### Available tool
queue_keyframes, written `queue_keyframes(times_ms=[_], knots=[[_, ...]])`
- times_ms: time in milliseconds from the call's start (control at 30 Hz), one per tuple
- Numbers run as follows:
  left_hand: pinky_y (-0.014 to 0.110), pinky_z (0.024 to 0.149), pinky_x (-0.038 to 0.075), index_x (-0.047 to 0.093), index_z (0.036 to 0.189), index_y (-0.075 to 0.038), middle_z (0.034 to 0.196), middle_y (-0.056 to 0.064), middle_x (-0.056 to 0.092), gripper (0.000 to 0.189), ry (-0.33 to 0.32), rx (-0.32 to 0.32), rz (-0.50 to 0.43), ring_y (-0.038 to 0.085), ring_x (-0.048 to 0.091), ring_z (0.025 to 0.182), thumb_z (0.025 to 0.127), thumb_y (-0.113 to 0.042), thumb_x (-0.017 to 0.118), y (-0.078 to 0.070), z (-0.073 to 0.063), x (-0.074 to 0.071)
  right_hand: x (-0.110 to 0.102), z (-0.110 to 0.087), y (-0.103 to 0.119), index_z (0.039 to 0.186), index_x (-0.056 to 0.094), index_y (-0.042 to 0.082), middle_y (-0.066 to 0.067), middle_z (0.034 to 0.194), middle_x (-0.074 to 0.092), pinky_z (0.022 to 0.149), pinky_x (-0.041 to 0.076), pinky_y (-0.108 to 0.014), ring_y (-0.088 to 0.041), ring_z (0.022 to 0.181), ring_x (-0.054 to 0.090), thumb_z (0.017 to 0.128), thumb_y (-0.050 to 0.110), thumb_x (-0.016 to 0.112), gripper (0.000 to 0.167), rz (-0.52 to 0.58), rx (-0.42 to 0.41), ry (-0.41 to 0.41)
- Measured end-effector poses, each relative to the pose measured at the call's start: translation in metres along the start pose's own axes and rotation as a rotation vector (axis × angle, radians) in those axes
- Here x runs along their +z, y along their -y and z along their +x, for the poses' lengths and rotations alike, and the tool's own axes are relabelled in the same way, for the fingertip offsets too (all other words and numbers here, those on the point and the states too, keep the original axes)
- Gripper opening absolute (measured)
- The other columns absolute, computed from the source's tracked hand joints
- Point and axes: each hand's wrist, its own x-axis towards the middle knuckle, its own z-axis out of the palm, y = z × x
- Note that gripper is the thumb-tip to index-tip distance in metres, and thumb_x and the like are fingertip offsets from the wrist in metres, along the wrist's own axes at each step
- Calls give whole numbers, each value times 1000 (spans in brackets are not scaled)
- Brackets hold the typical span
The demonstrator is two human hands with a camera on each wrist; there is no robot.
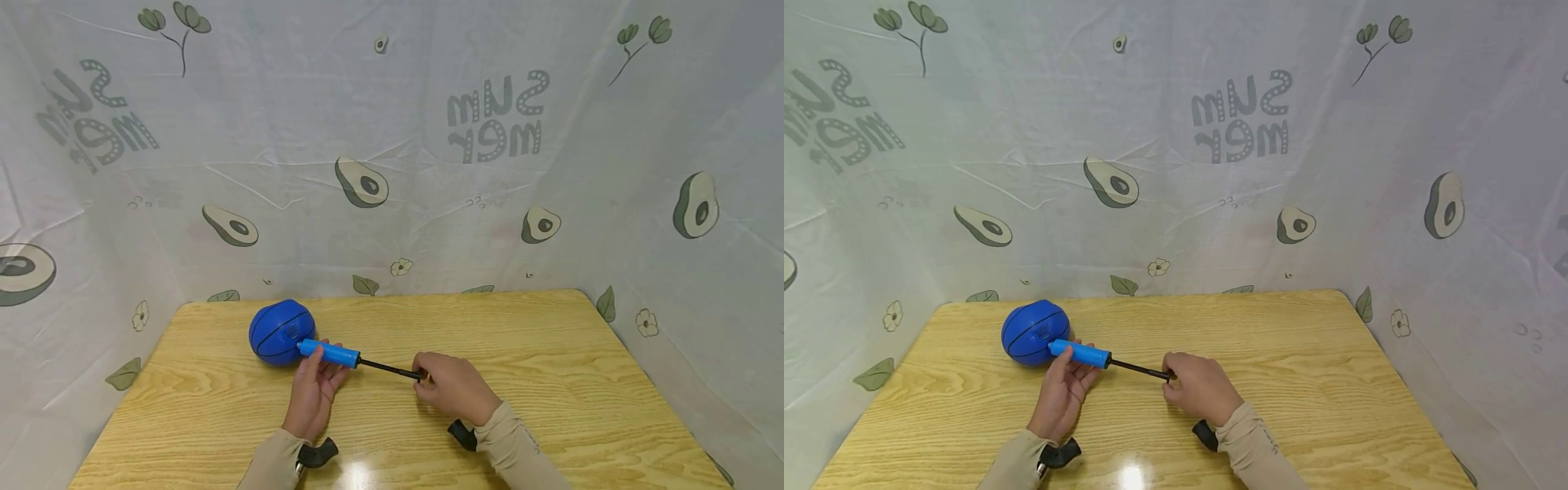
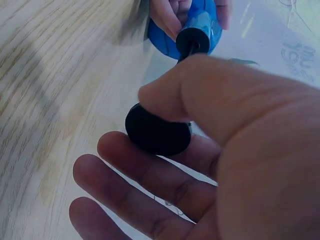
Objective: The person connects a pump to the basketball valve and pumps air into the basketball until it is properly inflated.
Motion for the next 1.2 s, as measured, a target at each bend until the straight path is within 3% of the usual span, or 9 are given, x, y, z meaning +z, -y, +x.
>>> queue_keyframes(times_ms=[367, 733, 933, 1200], knots=[[30, 97, 58, 29, 150, 2, 131, 9, 60, 54, 37, 56, 22, 15, 66, 114, 111, -28, 52, 6, -2, -2, 1, 1, 1, 106, 71, 17, 4, 94, 70, 62, 53, -22, -1, 76, 62, 96, 26, 77, 16, -80, -87, 17], [33, 100, 57, 29, 148, 4, 131, 8, 60, 53, 33, -30, 77, 16, 66, 117, 111, -26, 52, 14, -6, 11, 4, 1, 2, 105, 71, 19, 4, 93, 69, 59, 50, -19, 1, 73, 60, 95, 28, 77, 15, -67, -140, -23], [38, 104, 54, 28, 149, 5, 136, 14, 58, 54, 82, -87, 89, 19, 66, 118, 110, -24, 54, 18, -11, 17, 6, 2, 3, 104, 71, 19, 5, 91, 67, 58, 48, -18, 3, 71, 56, 95, 29, 76, 14, -75, -161, -34], [41, 110, 49, 24, 150, 6, 143, 17, 53, 57, 198, -151, 135, 20, 63, 126, 111, -23, 53, 23, -16, 21, 7, 3, 8, 100, 71, 19, 6, 85, 64, 56, 45, -15, 3, 69, 54, 94, 30, 78, 15, -52, -187, -30]])
